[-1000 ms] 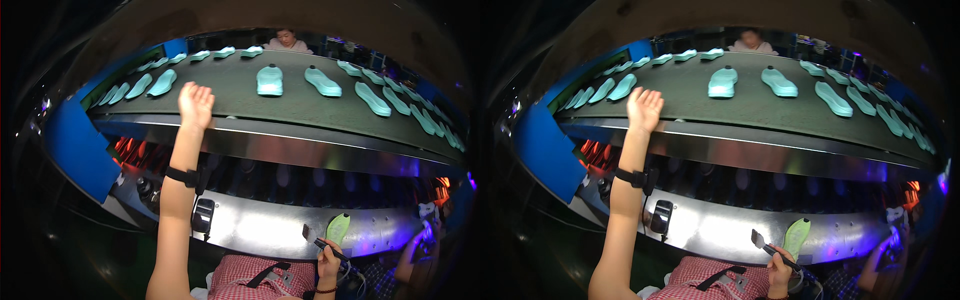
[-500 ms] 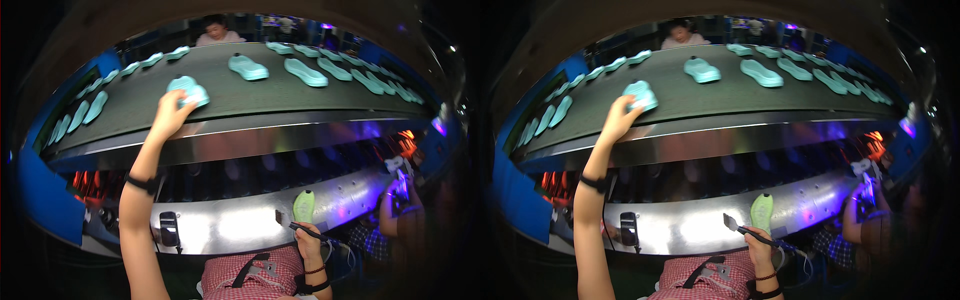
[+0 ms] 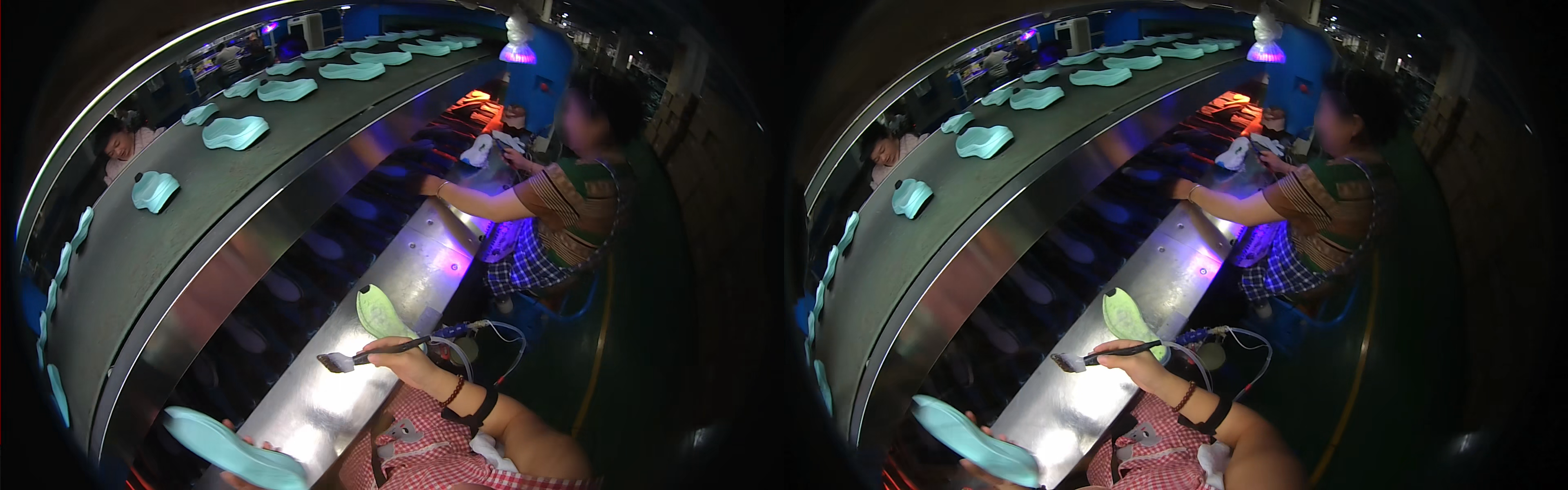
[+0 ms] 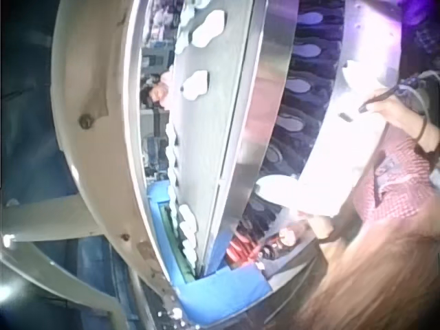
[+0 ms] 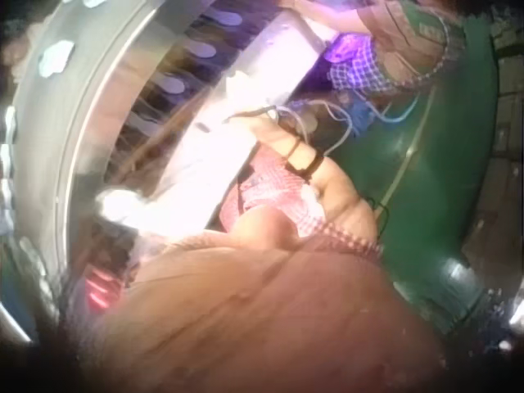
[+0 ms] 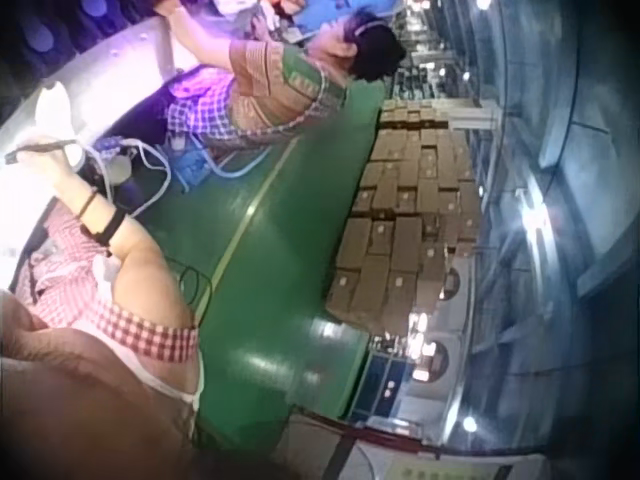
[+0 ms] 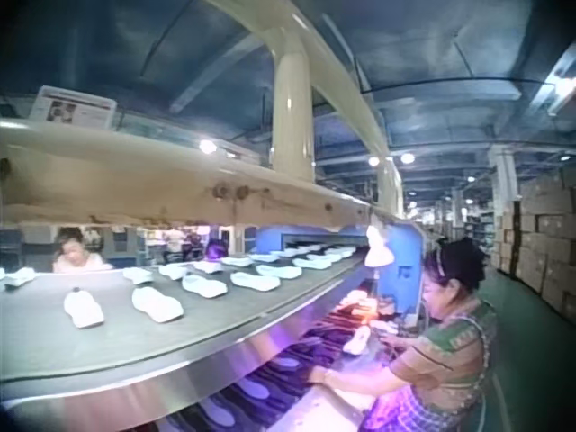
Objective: Applying a liquid substance, likely adhesive or primer, to shoe soles on a factory assembly line using a brush.
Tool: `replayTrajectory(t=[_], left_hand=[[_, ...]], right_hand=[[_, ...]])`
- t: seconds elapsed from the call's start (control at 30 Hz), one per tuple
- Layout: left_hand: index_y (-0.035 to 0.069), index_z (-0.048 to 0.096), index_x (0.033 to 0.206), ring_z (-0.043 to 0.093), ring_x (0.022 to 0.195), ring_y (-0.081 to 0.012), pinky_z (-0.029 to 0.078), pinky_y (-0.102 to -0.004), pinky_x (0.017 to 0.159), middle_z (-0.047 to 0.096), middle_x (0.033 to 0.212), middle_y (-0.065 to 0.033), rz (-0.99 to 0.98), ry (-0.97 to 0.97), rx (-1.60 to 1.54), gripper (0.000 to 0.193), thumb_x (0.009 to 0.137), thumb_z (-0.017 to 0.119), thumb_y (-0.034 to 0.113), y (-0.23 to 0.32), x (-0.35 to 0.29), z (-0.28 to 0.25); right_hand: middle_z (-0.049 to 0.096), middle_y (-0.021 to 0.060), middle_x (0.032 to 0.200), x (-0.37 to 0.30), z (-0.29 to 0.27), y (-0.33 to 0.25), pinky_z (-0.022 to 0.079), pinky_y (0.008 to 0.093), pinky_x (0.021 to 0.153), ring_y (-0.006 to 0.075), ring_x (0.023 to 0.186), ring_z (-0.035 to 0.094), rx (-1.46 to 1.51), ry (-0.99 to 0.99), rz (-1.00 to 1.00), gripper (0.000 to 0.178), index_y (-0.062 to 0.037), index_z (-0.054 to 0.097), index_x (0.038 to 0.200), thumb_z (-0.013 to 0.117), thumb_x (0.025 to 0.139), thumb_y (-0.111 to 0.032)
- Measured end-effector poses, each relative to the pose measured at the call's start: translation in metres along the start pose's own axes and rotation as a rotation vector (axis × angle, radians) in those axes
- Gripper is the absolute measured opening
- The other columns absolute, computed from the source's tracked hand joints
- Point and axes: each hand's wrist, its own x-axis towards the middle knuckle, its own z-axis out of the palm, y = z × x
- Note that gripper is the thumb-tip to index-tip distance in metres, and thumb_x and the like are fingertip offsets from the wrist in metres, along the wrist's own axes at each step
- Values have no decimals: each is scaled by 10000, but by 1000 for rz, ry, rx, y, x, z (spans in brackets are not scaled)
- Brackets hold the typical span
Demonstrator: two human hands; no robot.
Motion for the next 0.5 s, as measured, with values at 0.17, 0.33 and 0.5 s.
replayTrajectory(t=[0.17, 0.33, 0.5], left_hand=[[60, 410, 1222, 565, 864, -331, 434, -491, 802, 558, 1011, -184, -331, 307, -229, 706, 732, 450, 567, -93, -6, -76], [148, 375, 1271, 493, 1005, -278, 404, -433, 854, 469, 1201, -81, -368, 219, -373, 694, 821, 222, 653, -116, 7, -51], [114, 380, 1266, 460, 1082, -300, 375, -444, 913, 465, 1224, -105, -462, 212, -475, 706, 805, 308, 643, -122, 15, -42]], right_hand=[[611, 87, 958, -9, 15, 6, 434, 242, 796, 126, 879, 555, 16, -94, -10, 243, 37, 583, 999, 609, 767, -32], [592, 103, 1009, -20, 31, 20, 409, 258, 852, 142, 934, 544, 71, -165, 135, 292, 40, 559, 1035, 621, 758, -30], [619, 90, 936, -23, 43, 9, 432, 255, 817, 130, 875, 561, -84, -269, 113, 235, 30, 600, 990, 609, 766, -42]])
